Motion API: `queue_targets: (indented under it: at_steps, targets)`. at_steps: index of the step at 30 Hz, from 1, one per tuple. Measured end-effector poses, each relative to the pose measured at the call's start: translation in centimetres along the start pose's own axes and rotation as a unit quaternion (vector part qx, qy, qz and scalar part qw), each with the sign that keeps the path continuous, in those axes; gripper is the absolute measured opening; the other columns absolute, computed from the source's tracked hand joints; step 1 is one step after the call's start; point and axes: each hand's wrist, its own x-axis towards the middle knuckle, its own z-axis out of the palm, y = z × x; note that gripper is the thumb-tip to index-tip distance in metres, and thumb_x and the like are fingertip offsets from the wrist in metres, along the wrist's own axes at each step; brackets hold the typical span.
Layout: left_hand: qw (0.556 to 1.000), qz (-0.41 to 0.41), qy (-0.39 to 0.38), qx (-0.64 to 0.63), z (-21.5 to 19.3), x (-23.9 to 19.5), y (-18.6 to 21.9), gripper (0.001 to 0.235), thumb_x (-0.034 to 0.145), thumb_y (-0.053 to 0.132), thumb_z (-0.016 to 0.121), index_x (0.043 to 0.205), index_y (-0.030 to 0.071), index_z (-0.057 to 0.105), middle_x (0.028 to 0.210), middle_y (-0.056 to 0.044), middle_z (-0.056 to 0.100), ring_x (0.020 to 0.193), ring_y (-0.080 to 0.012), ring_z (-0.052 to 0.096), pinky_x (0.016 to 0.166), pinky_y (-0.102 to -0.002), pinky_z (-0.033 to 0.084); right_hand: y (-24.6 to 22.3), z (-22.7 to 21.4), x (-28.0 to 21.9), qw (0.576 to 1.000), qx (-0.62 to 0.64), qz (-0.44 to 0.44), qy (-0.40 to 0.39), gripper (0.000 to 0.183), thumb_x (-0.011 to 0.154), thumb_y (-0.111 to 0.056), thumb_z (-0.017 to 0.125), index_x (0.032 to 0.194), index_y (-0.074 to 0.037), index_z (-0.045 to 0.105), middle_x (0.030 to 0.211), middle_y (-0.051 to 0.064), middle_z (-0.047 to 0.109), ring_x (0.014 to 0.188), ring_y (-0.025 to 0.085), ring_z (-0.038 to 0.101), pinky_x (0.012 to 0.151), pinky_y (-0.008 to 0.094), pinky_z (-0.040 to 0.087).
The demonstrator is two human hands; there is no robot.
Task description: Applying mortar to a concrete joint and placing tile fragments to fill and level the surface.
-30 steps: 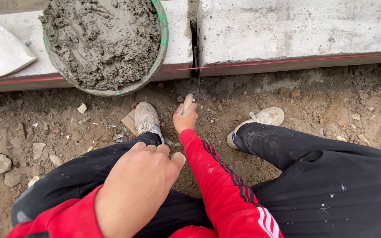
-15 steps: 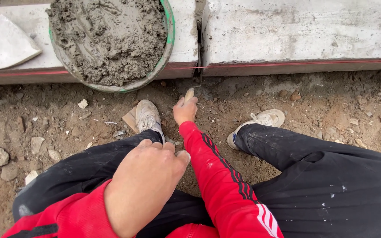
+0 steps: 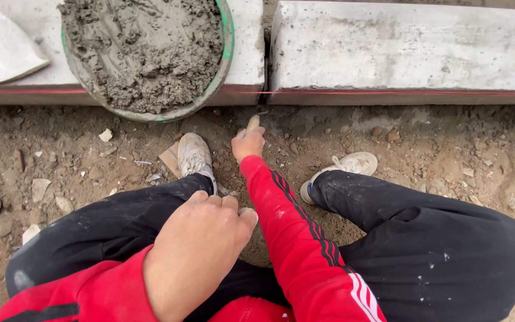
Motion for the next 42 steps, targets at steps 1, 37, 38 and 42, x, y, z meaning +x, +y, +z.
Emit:
queue_targets:
  at_steps: [1, 37, 38, 42]
  targets:
    - [1.000, -0.004, -0.001, 0.000, 0.0, 0.2, -0.1, 0.007, 0.091, 0.020, 0.060, 0.087, 0.023, 0.066, 0.073, -0.003, 0.068, 0.065, -0.0257, 0.069, 0.068, -0.043, 0.050, 0.2, 0.1, 0.3, 1.000, -0.001, -0.002, -0.004, 0.062, 0.101, -0.016, 0.041, 0.159, -0.009, 0.024, 0.126, 0.021, 0.050, 0.119, 0.040, 0.058, 0.100, 0.052, 0.052]
    - [0.999, 0.014, -0.031, -0.009, -0.1, -0.4, -0.5, 0.008, 0.092, 0.017, 0.059, 0.093, 0.022, 0.065, 0.076, -0.004, 0.068, 0.066, -0.0277, 0.070, 0.065, -0.045, 0.049, 3.4, 4.5, 4.3, 0.997, 0.032, 0.002, 0.071, 0.037, 0.100, -0.030, 0.047, 0.118, 0.002, 0.047, 0.109, 0.030, 0.068, 0.096, 0.048, 0.069, 0.085, 0.057, 0.054]
    - [0.999, 0.012, -0.043, -0.008, 0.1, -0.5, -0.6, 0.007, 0.092, 0.018, 0.059, 0.092, 0.022, 0.065, 0.076, -0.005, 0.068, 0.067, -0.0279, 0.070, 0.066, -0.045, 0.050, 3.0, 4.1, 3.4, 0.996, 0.048, -0.009, 0.076, 0.035, 0.101, -0.031, 0.048, 0.116, 0.000, 0.046, 0.105, 0.029, 0.067, 0.090, 0.046, 0.068, 0.079, 0.057, 0.053]
    - [0.999, 0.005, -0.035, -0.019, -0.3, -0.1, -0.6, 0.008, 0.092, 0.018, 0.058, 0.090, 0.022, 0.065, 0.076, -0.005, 0.068, 0.067, -0.0285, 0.069, 0.066, -0.046, 0.050, 2.2, 2.9, 3.3, 0.996, 0.069, 0.024, 0.046, 0.034, 0.104, -0.026, 0.047, 0.125, 0.001, 0.046, 0.107, 0.022, 0.067, 0.093, 0.037, 0.070, 0.081, 0.049, 0.059]
